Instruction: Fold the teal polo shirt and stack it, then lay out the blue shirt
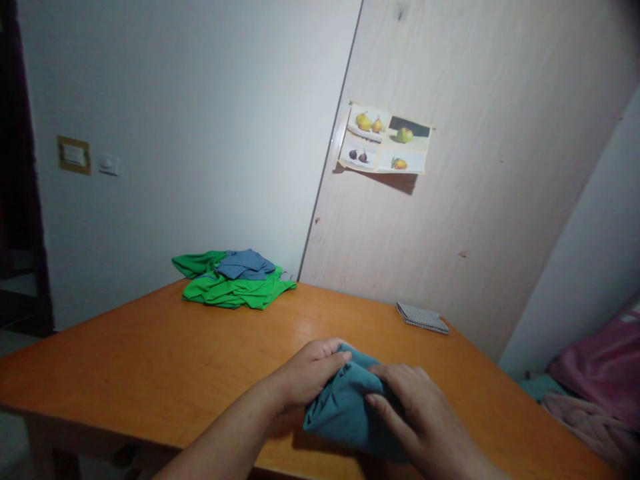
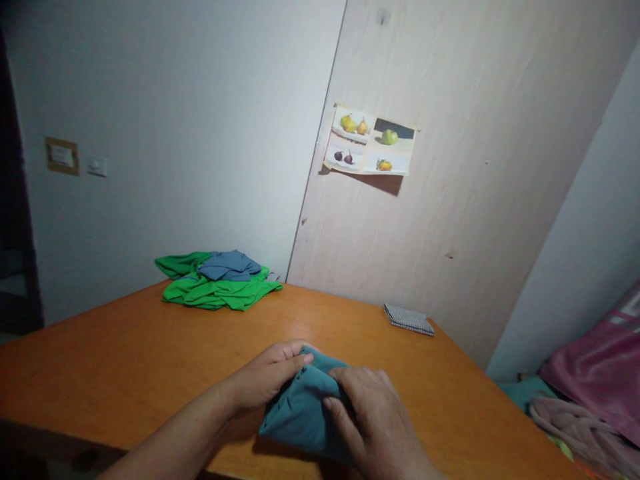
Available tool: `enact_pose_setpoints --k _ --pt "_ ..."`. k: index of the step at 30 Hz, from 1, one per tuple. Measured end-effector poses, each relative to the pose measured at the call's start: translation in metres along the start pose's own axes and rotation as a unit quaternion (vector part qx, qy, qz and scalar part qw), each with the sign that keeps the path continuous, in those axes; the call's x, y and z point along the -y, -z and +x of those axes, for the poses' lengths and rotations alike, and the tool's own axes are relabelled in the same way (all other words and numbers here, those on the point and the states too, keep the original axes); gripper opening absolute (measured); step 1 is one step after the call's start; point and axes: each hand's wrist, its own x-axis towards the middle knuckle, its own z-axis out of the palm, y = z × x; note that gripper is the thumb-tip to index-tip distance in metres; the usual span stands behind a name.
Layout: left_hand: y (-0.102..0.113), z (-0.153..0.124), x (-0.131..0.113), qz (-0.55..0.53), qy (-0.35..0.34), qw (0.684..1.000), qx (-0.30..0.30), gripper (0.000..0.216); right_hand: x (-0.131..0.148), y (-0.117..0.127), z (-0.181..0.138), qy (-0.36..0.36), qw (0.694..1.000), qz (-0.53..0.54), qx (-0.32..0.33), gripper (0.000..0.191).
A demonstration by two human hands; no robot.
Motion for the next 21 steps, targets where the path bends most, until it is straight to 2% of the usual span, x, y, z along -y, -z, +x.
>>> enact_pose_setpoints --k 9,12,14,16,21 --pt "-0.009 -0.012 -0.011 0.073 -0.052 0.996 0.025 0.049 0.001 -0.002 0.004 -0.049 0.999 0.018 -0.003 0.019" --pt "-0.017 -0.016 -0.012 0.123 -0.032 0.992 -0.006 0.051 0.004 -0.003 0.002 -0.056 0.998 0.018 -0.017 0.018" --pt "-0.020 -0.017 -0.011 0.141 -0.035 0.989 -0.036 0.041 0.005 -0.002 0.001 -0.059 0.998 0.019 -0.020 0.018" --pt "-0.018 -0.017 -0.010 0.117 -0.041 0.992 -0.039 0.035 0.003 0.000 -0.001 -0.062 0.998 0.020 -0.015 0.020" --pt "0.001 -0.021 -0.010 0.035 -0.035 0.998 -0.024 0.036 -0.019 0.006 -0.013 -0.073 0.996 0.053 -0.017 0.025"
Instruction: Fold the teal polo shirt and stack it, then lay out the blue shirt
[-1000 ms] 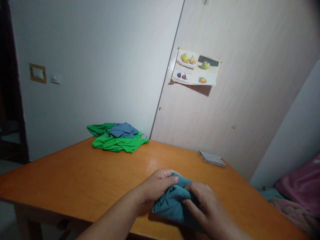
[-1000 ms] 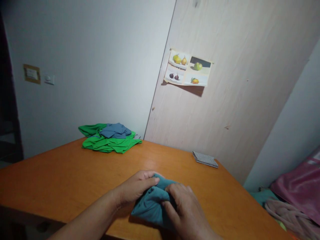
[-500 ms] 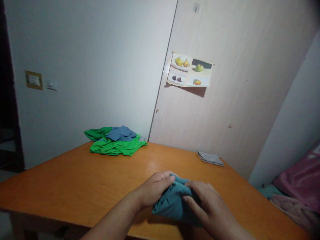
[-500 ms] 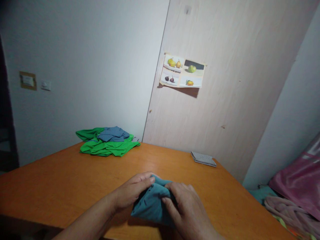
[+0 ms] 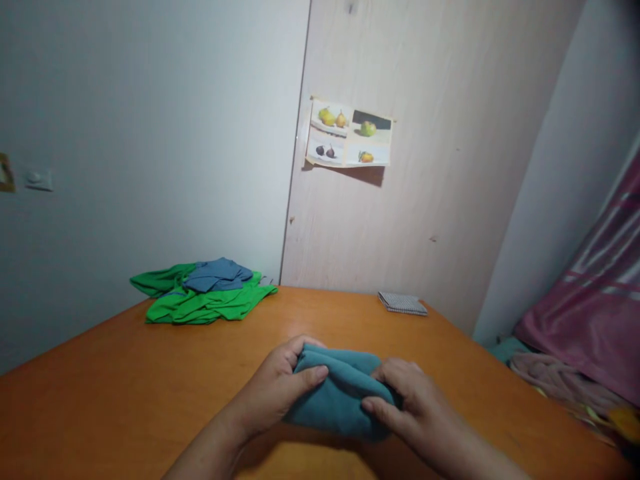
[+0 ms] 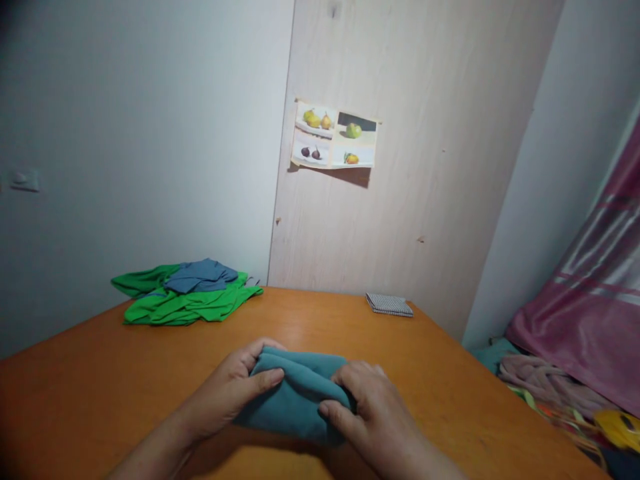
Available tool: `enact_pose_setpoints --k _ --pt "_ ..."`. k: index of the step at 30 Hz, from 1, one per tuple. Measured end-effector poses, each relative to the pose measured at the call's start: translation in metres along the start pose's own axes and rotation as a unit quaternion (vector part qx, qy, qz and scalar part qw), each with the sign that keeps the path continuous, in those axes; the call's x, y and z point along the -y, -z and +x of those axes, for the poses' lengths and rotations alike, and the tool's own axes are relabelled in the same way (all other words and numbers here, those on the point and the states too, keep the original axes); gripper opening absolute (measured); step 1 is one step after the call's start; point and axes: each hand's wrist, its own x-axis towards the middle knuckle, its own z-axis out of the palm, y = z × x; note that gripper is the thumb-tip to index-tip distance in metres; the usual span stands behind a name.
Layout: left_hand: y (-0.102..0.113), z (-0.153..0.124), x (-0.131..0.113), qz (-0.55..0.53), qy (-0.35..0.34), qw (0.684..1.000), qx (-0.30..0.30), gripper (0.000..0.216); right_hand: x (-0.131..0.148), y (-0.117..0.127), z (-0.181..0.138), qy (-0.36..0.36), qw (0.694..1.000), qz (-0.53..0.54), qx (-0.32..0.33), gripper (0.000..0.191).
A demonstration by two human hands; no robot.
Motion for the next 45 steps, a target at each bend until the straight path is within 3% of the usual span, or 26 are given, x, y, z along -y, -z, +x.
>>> enact_pose_setpoints --k 5,6,8,10,13,15,19,21,25,28,30,34,39,42,45 --pt "0.013 -0.003 -0.003 -0.033 0.010 0.999 -0.007 0.036 -0.020 0.001 -0.010 0.027 0.996 0.078 -0.046 0.024" --pt "0.014 -0.003 -0.003 -0.038 0.013 0.999 -0.007 0.036 -0.021 0.001 -0.012 0.021 0.995 0.083 -0.053 0.031" --pt "0.012 -0.004 -0.003 -0.045 0.022 0.999 -0.003 0.037 -0.021 0.001 -0.014 -0.009 0.995 0.091 -0.044 0.066" --pt "0.009 -0.004 -0.003 -0.050 0.033 0.998 0.004 0.038 -0.020 0.002 -0.016 -0.034 0.993 0.113 0.002 0.101" --pt "0.004 -0.004 -0.001 -0.053 0.041 0.998 0.012 0.039 -0.015 0.004 -0.014 -0.048 0.986 0.148 0.067 0.118" --pt "0.002 -0.003 0.001 -0.046 0.042 0.998 0.015 0.039 -0.011 0.006 -0.011 -0.061 0.984 0.153 0.063 0.106" --pt "0.003 0.001 0.006 -0.034 0.048 0.998 0.020 0.040 -0.004 0.010 -0.003 -0.054 0.985 0.152 0.058 0.029" --pt "0.004 0.005 0.006 -0.026 0.050 0.998 0.023 0.041 -0.005 0.012 0.001 -0.044 0.986 0.152 0.057 0.012" --pt "0.007 0.017 -0.001 0.036 0.038 0.998 0.024 0.037 -0.012 0.018 0.012 -0.025 0.995 0.091 0.018 0.010" --pt "0.009 0.031 -0.009 0.167 -0.034 0.985 -0.013 0.026 -0.021 0.020 0.024 0.006 0.998 -0.022 -0.052 0.009" --pt "0.010 0.038 -0.009 0.301 -0.107 0.946 -0.046 0.019 -0.027 0.015 0.030 0.025 0.990 -0.097 -0.099 0.011" --pt "0.011 0.034 0.018 0.517 -0.198 0.830 -0.072 0.027 -0.041 -0.021 0.019 0.053 0.973 -0.175 -0.138 0.013" --pt "0.005 -0.001 0.055 0.608 -0.191 0.769 0.049 0.024 -0.052 -0.064 -0.022 0.085 0.981 -0.146 -0.090 0.017" --pt "0.001 -0.012 0.051 0.612 -0.168 0.769 0.073 0.014 -0.057 -0.064 -0.037 0.085 0.990 -0.093 -0.069 0.013" --pt "-0.004 -0.007 0.036 0.609 -0.147 0.777 0.063 0.016 -0.064 -0.056 -0.040 0.023 0.995 -0.020 -0.098 0.021"
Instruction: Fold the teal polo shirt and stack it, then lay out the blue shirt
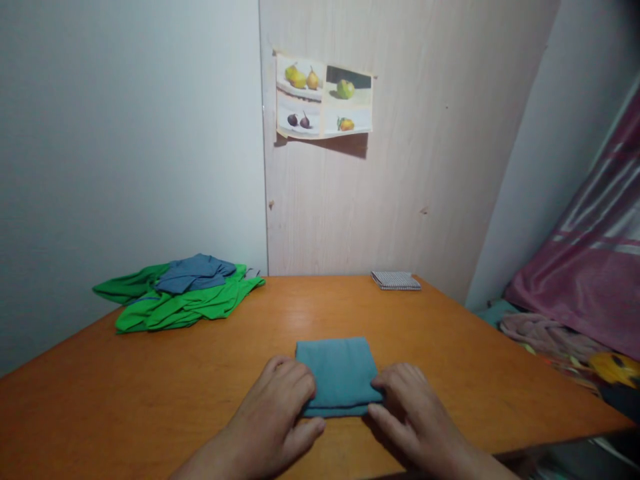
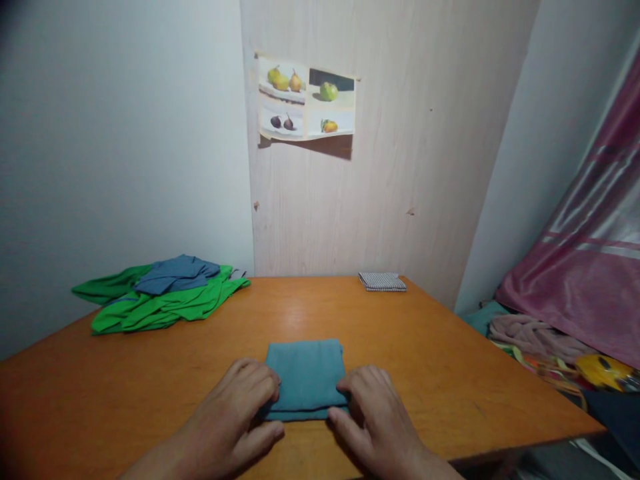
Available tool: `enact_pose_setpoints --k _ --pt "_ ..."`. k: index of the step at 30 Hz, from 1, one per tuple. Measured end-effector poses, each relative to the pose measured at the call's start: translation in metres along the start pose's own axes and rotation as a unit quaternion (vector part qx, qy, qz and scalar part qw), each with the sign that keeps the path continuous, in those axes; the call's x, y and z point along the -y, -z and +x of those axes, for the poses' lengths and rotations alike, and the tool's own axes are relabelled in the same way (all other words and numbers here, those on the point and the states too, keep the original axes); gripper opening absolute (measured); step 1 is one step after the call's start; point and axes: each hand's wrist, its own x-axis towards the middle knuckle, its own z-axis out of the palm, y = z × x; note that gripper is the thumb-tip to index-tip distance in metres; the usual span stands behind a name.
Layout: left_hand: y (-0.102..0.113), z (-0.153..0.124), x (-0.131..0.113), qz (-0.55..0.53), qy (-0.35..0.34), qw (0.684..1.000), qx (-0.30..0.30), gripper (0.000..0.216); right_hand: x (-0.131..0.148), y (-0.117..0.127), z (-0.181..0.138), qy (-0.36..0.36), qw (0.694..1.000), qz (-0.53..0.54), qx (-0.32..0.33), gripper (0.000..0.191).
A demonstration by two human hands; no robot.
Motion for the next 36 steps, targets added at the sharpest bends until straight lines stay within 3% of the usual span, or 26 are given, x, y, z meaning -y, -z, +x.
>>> enact_pose_setpoints --k 5,8,11,14,18,26,33,36 --pt "0.002 0.026 -0.011 -0.035 -0.012 0.999 -0.012 0.017 -0.014 0.001 0.004 -0.182 0.972 0.130 -0.077 0.029" --pt "-0.013 0.034 -0.013 -0.042 -0.030 0.999 -0.002 0.043 -0.017 -0.004 0.002 -0.221 0.957 0.172 -0.073 0.032" --pt "-0.034 0.037 -0.008 -0.026 -0.026 0.999 0.001 0.063 -0.017 -0.008 0.000 -0.235 0.952 0.190 -0.056 0.032" --pt "-0.047 0.038 0.000 -0.027 -0.014 1.000 0.001 0.057 -0.018 -0.009 0.001 -0.236 0.953 0.184 -0.049 0.031" --pt "-0.049 0.037 0.008 -0.044 -0.007 0.999 -0.019 0.048 -0.018 -0.009 0.003 -0.227 0.959 0.165 -0.037 0.027" --pt "-0.052 0.021 0.019 0.031 -0.065 0.997 0.013 0.058 -0.023 -0.011 0.008 -0.251 0.950 0.183 -0.029 0.024" --pt "-0.055 0.018 0.023 0.057 -0.085 0.995 -0.012 0.064 -0.052 -0.017 0.032 -0.274 0.914 0.299 -0.018 0.022" --pt "-0.054 0.018 0.022 0.077 -0.096 0.992 -0.026 0.066 -0.060 -0.022 0.046 -0.304 0.874 0.380 0.020 0.021"
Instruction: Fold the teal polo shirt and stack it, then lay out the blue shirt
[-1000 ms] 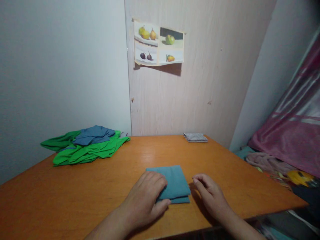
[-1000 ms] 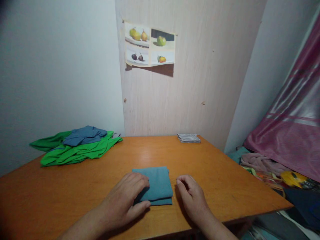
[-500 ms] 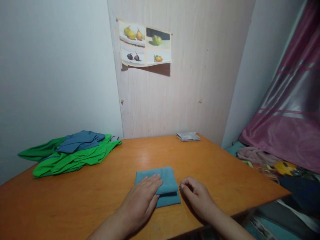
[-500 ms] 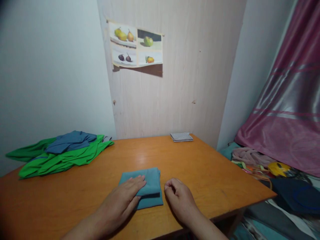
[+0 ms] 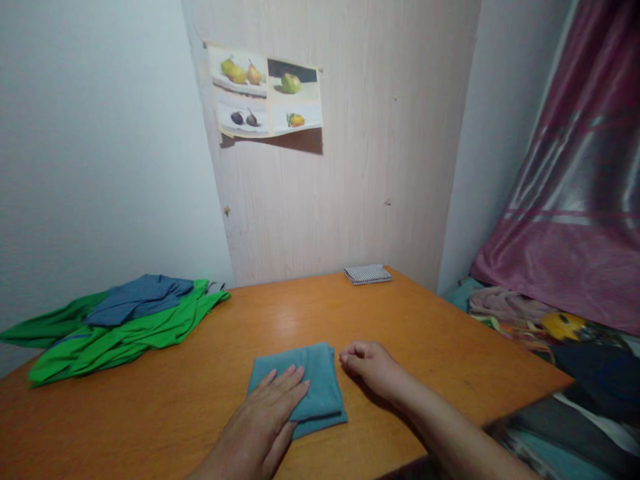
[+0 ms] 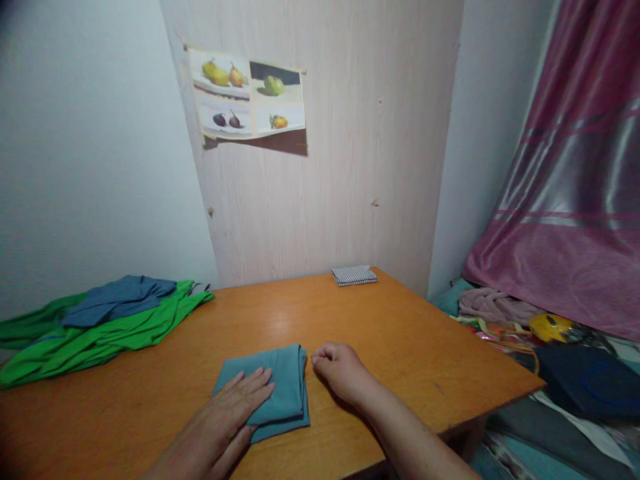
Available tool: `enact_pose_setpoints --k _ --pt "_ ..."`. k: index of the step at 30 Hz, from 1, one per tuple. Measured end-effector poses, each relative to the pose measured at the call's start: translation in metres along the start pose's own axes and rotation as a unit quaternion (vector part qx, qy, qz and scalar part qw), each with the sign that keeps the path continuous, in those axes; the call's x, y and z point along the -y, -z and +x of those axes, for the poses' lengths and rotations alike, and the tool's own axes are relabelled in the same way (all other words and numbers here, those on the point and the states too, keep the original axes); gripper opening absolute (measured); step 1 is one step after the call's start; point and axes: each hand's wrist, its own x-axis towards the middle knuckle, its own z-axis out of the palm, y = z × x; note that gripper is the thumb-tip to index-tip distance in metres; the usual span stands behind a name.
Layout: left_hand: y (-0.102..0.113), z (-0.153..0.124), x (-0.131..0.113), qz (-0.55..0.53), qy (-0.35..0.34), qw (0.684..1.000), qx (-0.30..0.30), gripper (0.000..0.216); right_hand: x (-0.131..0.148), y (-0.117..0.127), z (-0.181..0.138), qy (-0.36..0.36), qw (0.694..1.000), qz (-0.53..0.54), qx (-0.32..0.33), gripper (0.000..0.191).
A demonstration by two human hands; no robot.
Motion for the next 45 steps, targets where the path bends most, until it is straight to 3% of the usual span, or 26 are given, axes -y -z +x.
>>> enact_pose_setpoints --k 10,17,24,33,34,37,41,45 --pt "-0.002 0.001 0.003 0.056 -0.041 0.997 -0.026 0.068 0.007 -0.004 0.029 -0.100 0.990 0.066 0.079 0.018" --pt "-0.014 -0.001 0.012 0.067 -0.059 0.996 -0.021 0.068 0.007 -0.010 0.038 -0.108 0.986 0.071 0.109 0.013" --pt "-0.011 0.000 0.009 0.057 -0.056 0.997 -0.018 0.067 0.006 -0.010 0.043 -0.055 0.989 -0.016 0.137 0.007" --pt "-0.005 0.001 0.003 0.058 -0.046 0.997 -0.003 0.067 0.002 -0.016 0.047 0.066 0.983 -0.167 0.041 0.003" --pt "-0.004 0.001 0.003 0.057 -0.048 0.997 -0.002 0.067 0.001 -0.015 0.047 0.079 0.982 -0.166 0.039 0.010" --pt "-0.002 0.002 0.001 0.046 -0.045 0.998 -0.005 0.065 0.000 -0.011 0.048 0.096 0.986 -0.106 0.084 0.028" --pt "0.001 0.002 -0.002 0.023 -0.029 0.999 0.001 0.066 0.005 -0.004 0.049 0.045 0.979 0.012 0.199 0.024" --pt "0.002 0.002 -0.003 0.018 -0.026 0.999 0.003 0.067 0.009 0.000 0.051 0.017 0.970 0.036 0.239 0.024"
